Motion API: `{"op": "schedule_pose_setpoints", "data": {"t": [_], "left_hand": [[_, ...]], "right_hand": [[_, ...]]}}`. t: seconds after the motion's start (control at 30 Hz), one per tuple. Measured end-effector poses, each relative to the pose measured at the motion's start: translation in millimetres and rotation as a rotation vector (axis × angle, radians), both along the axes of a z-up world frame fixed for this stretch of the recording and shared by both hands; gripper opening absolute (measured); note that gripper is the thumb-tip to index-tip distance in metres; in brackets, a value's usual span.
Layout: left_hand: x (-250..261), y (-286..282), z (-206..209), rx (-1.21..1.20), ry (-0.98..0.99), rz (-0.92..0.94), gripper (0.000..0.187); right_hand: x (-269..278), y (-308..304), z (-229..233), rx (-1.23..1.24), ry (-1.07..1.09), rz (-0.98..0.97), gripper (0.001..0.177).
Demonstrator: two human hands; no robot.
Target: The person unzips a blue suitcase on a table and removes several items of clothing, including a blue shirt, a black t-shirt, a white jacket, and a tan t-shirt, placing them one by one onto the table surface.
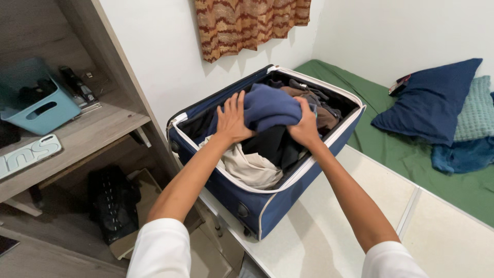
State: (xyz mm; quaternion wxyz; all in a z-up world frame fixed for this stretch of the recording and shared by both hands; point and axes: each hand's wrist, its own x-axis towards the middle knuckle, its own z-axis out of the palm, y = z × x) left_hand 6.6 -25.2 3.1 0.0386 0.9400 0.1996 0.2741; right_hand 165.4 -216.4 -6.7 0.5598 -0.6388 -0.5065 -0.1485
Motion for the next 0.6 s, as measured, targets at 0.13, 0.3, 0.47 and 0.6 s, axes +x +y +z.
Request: {"op": "schedule_pose_setpoints", "data": {"t": [0.13, 0.3, 0.47, 0.6], "left_hand": [[17, 20, -19, -0.16, 0.011, 0.056, 0.089], [8, 26, -6, 0.134, -0.393, 0.056, 0.071], [-5, 11, 10, 0.363, -0.485, -0.06, 0.066], [0, 7, 4, 0.328, -0.362, -0.239, 0.074]], "right_hand": [[1, -1, 3, -0.146, 0.031, 0.121, 0.064], [-15, 4, 8, -0.164, -0.079, -0.034, 0.069], [-23, -11, 21, 0.089, -0.549, -0.403, 0.066], [-21, -33, 25, 0.14, -0.617, -0.476, 0.062]]}}
